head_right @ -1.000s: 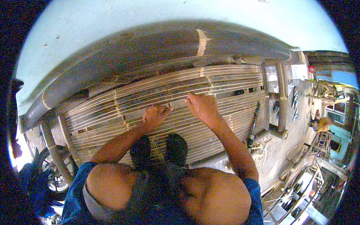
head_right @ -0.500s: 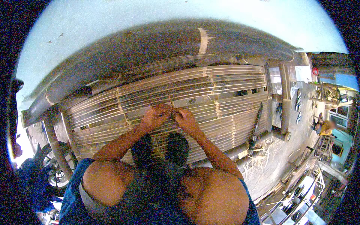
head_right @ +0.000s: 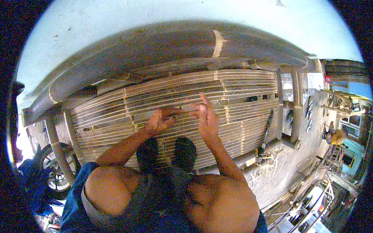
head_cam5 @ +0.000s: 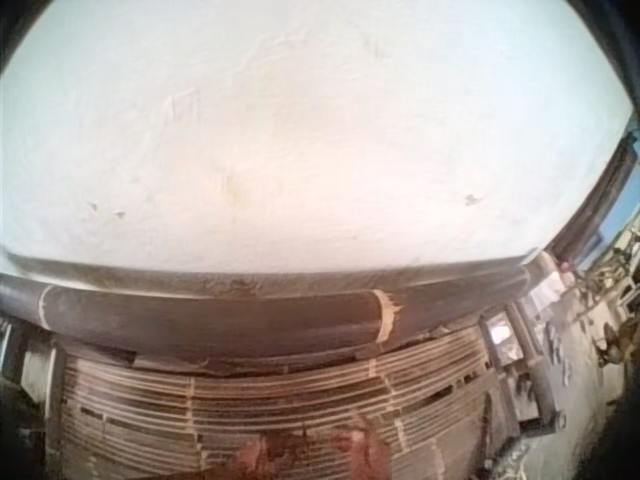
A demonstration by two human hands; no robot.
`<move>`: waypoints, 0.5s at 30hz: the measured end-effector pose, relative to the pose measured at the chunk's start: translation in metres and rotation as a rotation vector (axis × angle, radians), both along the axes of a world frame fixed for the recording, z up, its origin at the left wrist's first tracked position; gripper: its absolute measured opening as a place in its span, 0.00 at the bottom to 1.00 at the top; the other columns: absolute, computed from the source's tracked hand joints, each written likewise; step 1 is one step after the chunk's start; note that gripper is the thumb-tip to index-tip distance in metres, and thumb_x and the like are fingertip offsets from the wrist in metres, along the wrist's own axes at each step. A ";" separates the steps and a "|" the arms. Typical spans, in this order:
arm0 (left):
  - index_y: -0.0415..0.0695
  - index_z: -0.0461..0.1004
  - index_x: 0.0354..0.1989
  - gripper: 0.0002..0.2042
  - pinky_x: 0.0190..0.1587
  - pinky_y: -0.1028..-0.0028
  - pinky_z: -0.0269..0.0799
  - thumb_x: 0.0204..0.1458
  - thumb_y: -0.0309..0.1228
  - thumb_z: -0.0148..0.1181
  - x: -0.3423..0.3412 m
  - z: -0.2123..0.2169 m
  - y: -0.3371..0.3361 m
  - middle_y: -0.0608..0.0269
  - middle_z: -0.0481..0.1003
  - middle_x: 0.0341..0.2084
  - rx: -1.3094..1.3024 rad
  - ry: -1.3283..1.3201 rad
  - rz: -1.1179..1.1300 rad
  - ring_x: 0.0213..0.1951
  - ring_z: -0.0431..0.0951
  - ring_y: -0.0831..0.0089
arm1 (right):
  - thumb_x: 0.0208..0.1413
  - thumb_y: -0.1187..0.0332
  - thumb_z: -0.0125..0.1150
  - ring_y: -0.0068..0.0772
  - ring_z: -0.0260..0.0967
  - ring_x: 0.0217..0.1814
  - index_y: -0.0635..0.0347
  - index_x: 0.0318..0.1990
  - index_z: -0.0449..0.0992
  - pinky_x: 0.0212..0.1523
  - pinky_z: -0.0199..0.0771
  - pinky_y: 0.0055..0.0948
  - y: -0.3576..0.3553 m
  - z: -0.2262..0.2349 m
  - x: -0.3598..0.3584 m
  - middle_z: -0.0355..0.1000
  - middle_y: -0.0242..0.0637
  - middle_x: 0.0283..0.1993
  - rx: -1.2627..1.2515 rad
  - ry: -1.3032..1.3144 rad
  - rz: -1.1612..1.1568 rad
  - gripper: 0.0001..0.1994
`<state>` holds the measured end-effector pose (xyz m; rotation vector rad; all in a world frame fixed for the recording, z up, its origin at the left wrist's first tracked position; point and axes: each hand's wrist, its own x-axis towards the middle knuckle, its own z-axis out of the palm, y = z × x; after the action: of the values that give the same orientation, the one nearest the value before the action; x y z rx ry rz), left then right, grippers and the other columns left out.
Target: The person weaves thin bamboo strips through a bamboo frame using both hands. They repeatedly thread the strips through the slats and pull them tight to secure the weave.
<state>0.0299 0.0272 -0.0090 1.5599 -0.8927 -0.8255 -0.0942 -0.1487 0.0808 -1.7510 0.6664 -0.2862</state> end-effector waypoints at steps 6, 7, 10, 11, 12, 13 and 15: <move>0.43 0.75 0.52 0.19 0.48 0.58 0.76 0.59 0.42 0.53 -0.002 0.007 -0.003 0.44 0.78 0.43 0.345 -0.241 -0.034 0.44 0.79 0.48 | 0.68 0.57 0.43 0.49 0.67 0.63 0.60 0.73 0.46 0.49 0.81 0.40 -0.024 0.060 -0.006 0.50 0.53 0.73 -0.140 -0.427 -0.254 0.31; 0.44 0.75 0.52 0.20 0.47 0.57 0.76 0.59 0.44 0.52 -0.002 0.007 -0.006 0.44 0.79 0.42 0.393 -0.323 -0.064 0.44 0.80 0.48 | 0.66 0.54 0.46 0.47 0.63 0.68 0.60 0.72 0.49 0.53 0.79 0.39 -0.034 0.070 -0.010 0.46 0.50 0.76 -0.174 -0.460 -0.319 0.32; 0.45 0.76 0.49 0.22 0.47 0.52 0.75 0.60 0.50 0.49 -0.003 0.007 -0.013 0.45 0.79 0.40 0.550 -0.386 -0.152 0.44 0.80 0.48 | 0.66 0.51 0.44 0.48 0.65 0.65 0.60 0.70 0.55 0.54 0.78 0.43 -0.081 0.094 -0.035 0.49 0.48 0.75 -0.489 -0.394 -0.559 0.31; 0.45 0.76 0.49 0.22 0.48 0.51 0.74 0.60 0.50 0.50 -0.003 0.009 -0.014 0.46 0.79 0.40 0.565 -0.381 -0.149 0.44 0.80 0.48 | 0.66 0.50 0.43 0.48 0.67 0.63 0.60 0.70 0.56 0.53 0.78 0.43 -0.097 0.098 -0.051 0.52 0.49 0.73 -0.610 -0.294 -0.631 0.31; 0.46 0.76 0.49 0.21 0.48 0.50 0.74 0.60 0.50 0.50 -0.002 0.010 -0.014 0.46 0.79 0.40 0.592 -0.371 -0.159 0.44 0.80 0.47 | 0.66 0.49 0.43 0.48 0.69 0.60 0.59 0.69 0.58 0.52 0.78 0.43 -0.115 0.100 -0.070 0.56 0.50 0.72 -0.759 -0.216 -0.634 0.31; 0.46 0.76 0.48 0.21 0.49 0.49 0.74 0.60 0.50 0.50 -0.002 0.011 -0.016 0.46 0.79 0.39 0.615 -0.361 -0.171 0.44 0.80 0.47 | 0.66 0.49 0.44 0.47 0.71 0.57 0.59 0.69 0.58 0.51 0.78 0.43 -0.131 0.096 -0.089 0.61 0.51 0.67 -0.730 -0.005 -0.682 0.31; 0.47 0.74 0.52 0.22 0.50 0.47 0.72 0.59 0.51 0.50 -0.002 0.012 -0.018 0.46 0.79 0.40 0.657 -0.347 -0.144 0.44 0.79 0.46 | 0.65 0.49 0.47 0.46 0.75 0.50 0.60 0.68 0.59 0.46 0.78 0.42 -0.153 0.073 -0.123 0.71 0.53 0.56 -0.710 0.398 -0.609 0.30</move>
<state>0.0282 0.0095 0.0032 2.2822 -1.0504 -1.0337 -0.2167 -0.3018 0.1542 -2.2628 1.5316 -0.6593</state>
